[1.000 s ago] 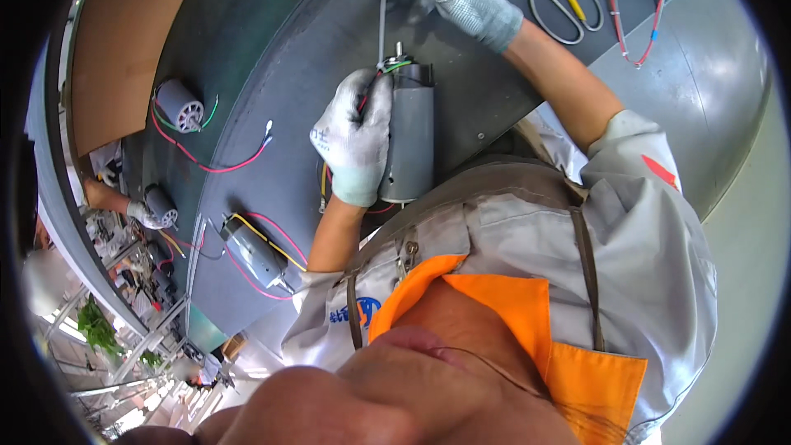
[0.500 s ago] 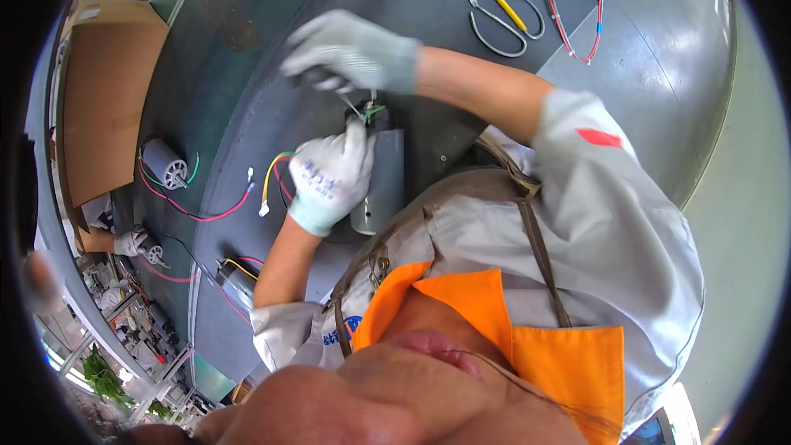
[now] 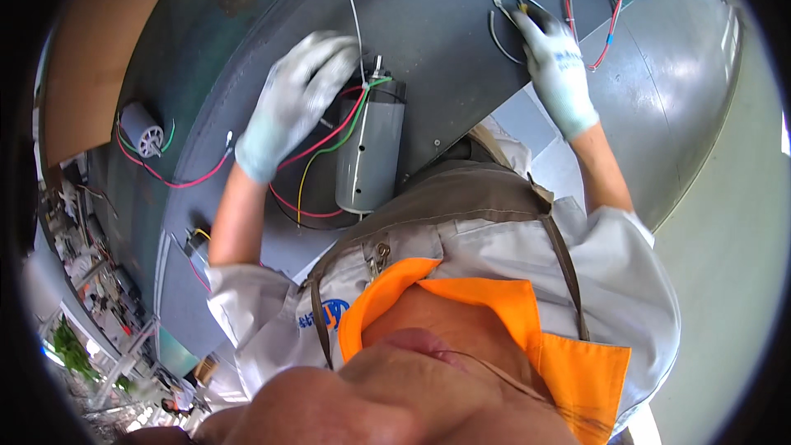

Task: Assembling components and wiring onto electric motors in a factory setting.

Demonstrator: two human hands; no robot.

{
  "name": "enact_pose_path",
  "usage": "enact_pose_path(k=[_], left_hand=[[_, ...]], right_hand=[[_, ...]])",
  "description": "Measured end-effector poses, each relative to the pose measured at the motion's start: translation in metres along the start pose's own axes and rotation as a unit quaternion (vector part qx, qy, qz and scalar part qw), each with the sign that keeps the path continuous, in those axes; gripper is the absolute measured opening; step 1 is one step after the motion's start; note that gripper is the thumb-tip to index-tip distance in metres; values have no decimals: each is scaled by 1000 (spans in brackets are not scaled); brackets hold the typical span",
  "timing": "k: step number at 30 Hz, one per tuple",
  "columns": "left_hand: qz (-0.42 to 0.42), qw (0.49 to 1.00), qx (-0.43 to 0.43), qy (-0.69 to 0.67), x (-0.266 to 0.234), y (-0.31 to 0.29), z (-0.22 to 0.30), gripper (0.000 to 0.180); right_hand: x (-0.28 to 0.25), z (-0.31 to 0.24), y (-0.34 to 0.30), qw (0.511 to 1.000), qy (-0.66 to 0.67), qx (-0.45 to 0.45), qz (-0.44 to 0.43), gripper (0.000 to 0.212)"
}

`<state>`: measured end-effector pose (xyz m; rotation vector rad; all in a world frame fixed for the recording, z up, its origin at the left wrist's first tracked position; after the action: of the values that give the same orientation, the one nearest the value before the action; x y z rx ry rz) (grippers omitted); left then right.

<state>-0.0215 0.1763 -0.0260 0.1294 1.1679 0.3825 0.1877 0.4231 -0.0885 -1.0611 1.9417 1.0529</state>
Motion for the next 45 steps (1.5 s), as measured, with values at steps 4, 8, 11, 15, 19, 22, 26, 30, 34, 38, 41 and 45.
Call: enact_pose_path(k=[4, 8, 11, 15, 19, 22, 26, 30, 34, 38, 41, 45], left_hand=[[-183, 888, -292, -306, 23, 11, -14, 30], [-123, 833, -288, -455, 27, 6, -30, 39], [-48, 772, -314, -551, 26, 2, -30, 41], [-20, 725, -311, -615, 34, 3, -43, 39], [-16, 712, -327, -621, 43, 6, -48, 40], [-15, 707, -323, -628, 41, 5, -47, 39], [73, 754, -348, -553, 27, -3, -41, 31], [-2, 916, -142, -374, -41, -36, -25, 31], [-94, 969, -81, -213, -62, -86, 9, 61], [85, 980, -147, 103, -5, -91, 30, 86], [164, 969, -183, -41, 68, -94, 44, 78], [323, 898, -242, 175, 65, -41, 5, 72]], right_hand=[[-16, -1, -41, 994, 7, 90, -57, 60], [-20, 21, -34, 989, 83, 101, -72, 70], [-27, 21, -15, 795, 468, 367, -116, 61], [-4, -17, 26, 869, 394, -6, -298, 68], [10, -60, 51, 883, 298, -35, -362, 65], [-5, -86, 61, 898, 206, -51, -386, 62], [-7, -88, 66, 905, 48, -28, -421, 66], [-5, -33, 65, 974, 72, -58, -207, 56], [-10, -1, 73, 983, -32, -108, -144, 52], [47, -32, 44, 779, 391, 166, -461, 39], [77, -80, 38, 609, 492, 299, -546, 45], [104, -92, 121, 802, 486, 0, -347, 43]])
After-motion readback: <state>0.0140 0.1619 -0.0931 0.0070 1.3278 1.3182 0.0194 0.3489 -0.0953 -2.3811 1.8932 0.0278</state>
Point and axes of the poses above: each hand's wrist, its own y-axis towards the middle knuckle, its own x-axis out of the palm, z = x × y, the point moved 4 cm from there along y, towards the middle knuckle, and after that the axes turned 15 degrees about y, right-handed, at the moved point
